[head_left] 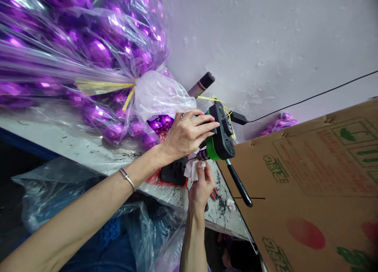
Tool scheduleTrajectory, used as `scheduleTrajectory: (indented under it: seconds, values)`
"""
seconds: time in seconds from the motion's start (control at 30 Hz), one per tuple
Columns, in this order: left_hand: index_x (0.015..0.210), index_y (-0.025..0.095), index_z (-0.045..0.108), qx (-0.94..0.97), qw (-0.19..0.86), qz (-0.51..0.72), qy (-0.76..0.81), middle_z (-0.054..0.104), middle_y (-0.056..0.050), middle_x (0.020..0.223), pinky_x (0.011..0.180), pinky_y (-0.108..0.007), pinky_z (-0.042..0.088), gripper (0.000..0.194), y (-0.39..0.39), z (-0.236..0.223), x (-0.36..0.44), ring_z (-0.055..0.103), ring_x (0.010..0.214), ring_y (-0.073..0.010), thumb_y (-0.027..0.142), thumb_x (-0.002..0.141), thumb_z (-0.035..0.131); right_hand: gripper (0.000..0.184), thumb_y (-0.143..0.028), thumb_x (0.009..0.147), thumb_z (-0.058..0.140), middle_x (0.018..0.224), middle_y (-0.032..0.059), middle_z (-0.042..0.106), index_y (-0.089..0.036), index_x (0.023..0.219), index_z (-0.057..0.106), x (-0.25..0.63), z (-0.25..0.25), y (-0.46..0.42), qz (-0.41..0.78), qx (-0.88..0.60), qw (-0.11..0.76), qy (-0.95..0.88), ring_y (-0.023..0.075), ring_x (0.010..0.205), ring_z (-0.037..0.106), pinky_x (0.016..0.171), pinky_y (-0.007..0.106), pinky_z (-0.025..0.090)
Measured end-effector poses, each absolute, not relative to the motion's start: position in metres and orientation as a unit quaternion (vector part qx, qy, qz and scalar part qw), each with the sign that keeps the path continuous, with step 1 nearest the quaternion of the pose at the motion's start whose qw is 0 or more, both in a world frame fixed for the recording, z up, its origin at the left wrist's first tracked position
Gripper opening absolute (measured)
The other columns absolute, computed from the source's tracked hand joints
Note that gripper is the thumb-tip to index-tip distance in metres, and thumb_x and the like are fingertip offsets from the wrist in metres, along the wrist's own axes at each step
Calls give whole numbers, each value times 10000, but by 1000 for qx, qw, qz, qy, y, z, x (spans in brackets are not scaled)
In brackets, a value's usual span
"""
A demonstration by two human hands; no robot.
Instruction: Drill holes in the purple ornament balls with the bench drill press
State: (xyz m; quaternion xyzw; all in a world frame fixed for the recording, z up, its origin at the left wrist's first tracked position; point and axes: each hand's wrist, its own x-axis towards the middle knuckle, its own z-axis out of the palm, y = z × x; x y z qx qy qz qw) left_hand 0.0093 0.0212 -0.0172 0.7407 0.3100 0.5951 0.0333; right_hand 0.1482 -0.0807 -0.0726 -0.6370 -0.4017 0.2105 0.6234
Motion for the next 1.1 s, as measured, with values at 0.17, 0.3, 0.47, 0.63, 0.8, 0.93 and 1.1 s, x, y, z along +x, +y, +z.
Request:
scheduleTrajectory:
  seconds: [0.17, 0.3, 0.47, 0.63, 0.8, 0.93, 1.1]
  values:
    - [1310, 285, 701, 738, 37, 600, 307, 745, -44, 1293, 1040, -466, 416, 327, 21, -17, 9, 577, 1210, -252, 250, 1007, 583, 406, -503, 772, 716, 866, 61, 769, -128, 911, 785, 141, -69, -79, 181, -650, 578, -458, 186, 801, 643, 774, 315, 527]
    - [1285, 276, 715, 733, 38, 602, 315, 752, -42, 1276, 1027, -454, 421, 306, 19, -16, 9, 585, 1203, -255, 260, 1013, 577, 356, -466, 764, 685, 747, 40, 737, -127, 822, 778, 137, -68, -78, 109, -663, 572, -471, 168, 725, 615, 709, 286, 500]
    - [1307, 281, 701, 736, 32, 599, 313, 744, -46, 1295, 1044, -471, 421, 324, 19, -17, 9, 579, 1232, -255, 242, 1005, 591, 366, -477, 762, 695, 774, 46, 748, -131, 842, 782, 138, -71, -80, 117, -657, 576, -473, 186, 750, 635, 729, 302, 511]
    - [1301, 264, 699, 731, 26, 606, 313, 745, -57, 1295, 1083, -495, 445, 309, 19, -15, 9, 612, 1258, -255, 264, 1019, 572, 385, -488, 758, 708, 778, 54, 754, -129, 870, 790, 144, -73, -76, 155, -657, 581, -455, 200, 769, 659, 768, 332, 530]
    - [1329, 258, 671, 672, 37, 677, 296, 727, -63, 1323, 1134, -477, 468, 338, -13, -30, 3, 618, 1302, -223, 200, 1023, 541, 503, -515, 738, 741, 1024, 129, 805, -113, 1037, 793, 161, -69, -82, 197, -689, 572, -399, 263, 958, 719, 925, 413, 552]
    - [1259, 224, 710, 522, 277, 707, 388, 770, -76, 1162, 1024, -409, 562, 294, -69, -67, 13, 710, 1105, -214, 306, 1019, 563, 526, -563, 830, 676, 1195, 150, 778, -142, 1130, 775, 158, -71, -109, 174, -715, 533, -418, 296, 1115, 718, 995, 437, 554]
    - [1360, 160, 638, 319, 693, 510, 398, 752, -129, 1174, 940, -347, 595, 597, -118, -100, 43, 737, 1065, -252, 557, 914, 665, 428, -451, 984, 530, 1314, 127, 723, -222, 1306, 695, 146, -82, -150, 162, -663, 393, -616, 268, 1236, 678, 1035, 443, 571]
